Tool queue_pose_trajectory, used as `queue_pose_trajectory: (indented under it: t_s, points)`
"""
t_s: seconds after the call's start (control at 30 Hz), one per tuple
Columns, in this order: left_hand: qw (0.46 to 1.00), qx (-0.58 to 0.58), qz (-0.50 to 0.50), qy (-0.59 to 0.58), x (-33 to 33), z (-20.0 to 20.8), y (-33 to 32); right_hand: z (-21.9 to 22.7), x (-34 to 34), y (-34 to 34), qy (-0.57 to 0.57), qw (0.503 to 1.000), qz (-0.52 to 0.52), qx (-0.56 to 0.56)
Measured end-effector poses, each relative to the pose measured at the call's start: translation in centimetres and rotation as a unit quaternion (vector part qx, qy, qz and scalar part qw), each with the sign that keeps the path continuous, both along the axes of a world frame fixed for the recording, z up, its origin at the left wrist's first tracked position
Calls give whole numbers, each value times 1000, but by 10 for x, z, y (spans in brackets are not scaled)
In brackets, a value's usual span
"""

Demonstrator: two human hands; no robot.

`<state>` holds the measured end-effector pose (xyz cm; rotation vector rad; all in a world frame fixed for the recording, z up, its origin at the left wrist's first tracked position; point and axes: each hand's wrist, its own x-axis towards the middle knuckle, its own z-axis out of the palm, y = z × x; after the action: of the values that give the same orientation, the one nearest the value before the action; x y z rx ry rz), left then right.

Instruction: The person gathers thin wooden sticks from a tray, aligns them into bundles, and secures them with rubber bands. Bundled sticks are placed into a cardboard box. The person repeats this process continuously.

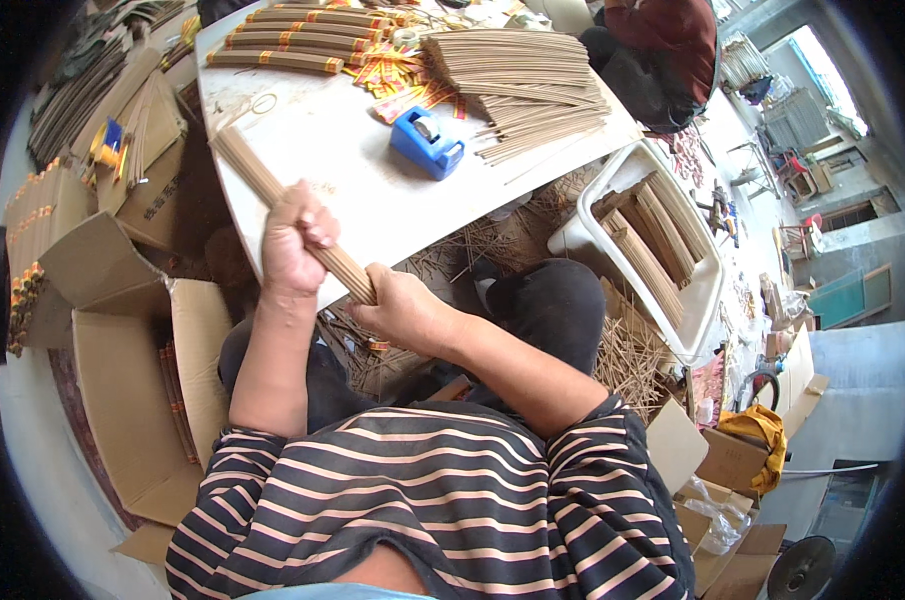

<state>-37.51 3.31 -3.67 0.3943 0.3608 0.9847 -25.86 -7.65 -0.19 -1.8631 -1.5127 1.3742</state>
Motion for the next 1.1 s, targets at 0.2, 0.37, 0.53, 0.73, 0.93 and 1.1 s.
queue_pose_trajectory:
  t_s: [0.2,0.37,0.53,0.73,0.93,1.1]
  points:
    - [992,-70,89,-64,-20,-5,36,-17,120,7,-59,987,-61,133]
    - [991,-94,71,-61,-3,-12,40,-40,257,50,-424,879,-35,217]
    - [989,-110,79,-61,1,-17,45,-50,288,79,-487,844,120,190]
    - [990,-114,79,-34,5,-26,50,-41,285,94,-505,809,265,145]
    - [993,-101,50,-36,8,-34,53,-44,289,96,-502,786,331,144]
    - [993,-94,49,-58,0,-34,58,-44,285,105,-500,783,327,171]
